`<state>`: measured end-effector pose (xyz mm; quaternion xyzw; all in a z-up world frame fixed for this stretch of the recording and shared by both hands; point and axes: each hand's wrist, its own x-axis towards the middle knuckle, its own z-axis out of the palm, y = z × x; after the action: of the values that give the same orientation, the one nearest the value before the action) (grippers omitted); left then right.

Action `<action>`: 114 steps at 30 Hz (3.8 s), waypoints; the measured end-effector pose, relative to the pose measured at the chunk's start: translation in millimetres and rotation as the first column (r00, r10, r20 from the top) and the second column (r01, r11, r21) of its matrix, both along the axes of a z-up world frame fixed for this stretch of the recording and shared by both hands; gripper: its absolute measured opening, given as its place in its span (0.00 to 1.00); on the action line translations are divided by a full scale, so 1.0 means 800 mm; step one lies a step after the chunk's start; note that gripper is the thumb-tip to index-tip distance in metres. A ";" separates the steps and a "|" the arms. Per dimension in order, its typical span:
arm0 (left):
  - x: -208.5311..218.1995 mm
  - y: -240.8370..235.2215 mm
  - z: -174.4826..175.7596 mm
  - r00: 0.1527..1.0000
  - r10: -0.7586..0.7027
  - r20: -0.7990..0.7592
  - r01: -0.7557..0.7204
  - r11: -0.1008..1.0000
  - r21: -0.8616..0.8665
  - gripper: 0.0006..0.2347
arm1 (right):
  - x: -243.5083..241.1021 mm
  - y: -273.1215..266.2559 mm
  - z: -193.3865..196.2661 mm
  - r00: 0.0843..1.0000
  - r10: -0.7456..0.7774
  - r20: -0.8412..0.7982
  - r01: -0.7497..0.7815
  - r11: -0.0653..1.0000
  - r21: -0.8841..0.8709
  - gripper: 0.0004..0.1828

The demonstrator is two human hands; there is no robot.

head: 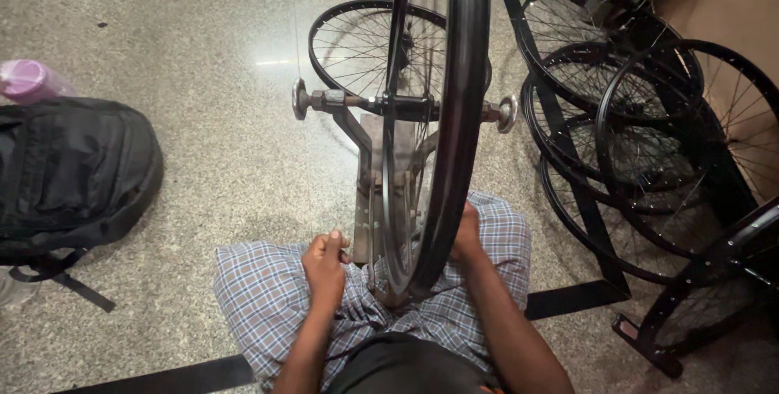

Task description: The person sits on the floor and works on a bicycle wheel mounted on a truing stand. They use a tool to adjust the spokes and rotate the wheel to check alignment. The person removes the wheel from the stand, places it on the floor, and then picks up another wheel to mount on the stand for further adjustment.

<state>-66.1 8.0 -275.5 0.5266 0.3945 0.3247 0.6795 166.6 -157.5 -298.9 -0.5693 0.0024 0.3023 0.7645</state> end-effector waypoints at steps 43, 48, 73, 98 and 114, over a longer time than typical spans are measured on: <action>0.120 0.046 0.252 0.992 0.116 0.054 -0.103 0.470 0.877 0.17 | 0.128 0.064 0.275 -0.299 0.099 0.949 0.305 0.952 -0.004 0.14; 0.139 0.173 0.280 0.987 0.156 -0.039 -0.014 0.320 0.947 0.10 | 0.132 0.062 0.310 0.191 0.421 0.887 0.213 0.864 -0.456 0.16; 0.143 0.184 0.280 0.990 -0.107 -0.086 0.127 0.479 0.869 0.11 | -0.019 0.130 0.218 0.866 0.123 0.485 -0.222 0.963 0.152 0.10; 0.070 0.188 0.227 0.996 -0.072 -0.052 0.086 0.629 0.772 0.22 | -0.007 0.149 0.167 0.661 -0.145 0.737 -0.157 0.933 0.324 0.04; 0.121 0.243 0.173 0.972 -0.222 -0.072 0.233 0.928 0.291 0.35 | 0.019 0.157 0.106 0.976 0.020 0.217 -0.117 0.887 0.447 0.15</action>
<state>30.9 202.4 -136.8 0.6708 0.2903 0.2894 0.6180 181.9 -32.1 -214.5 -0.4015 -0.1680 0.2606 0.8618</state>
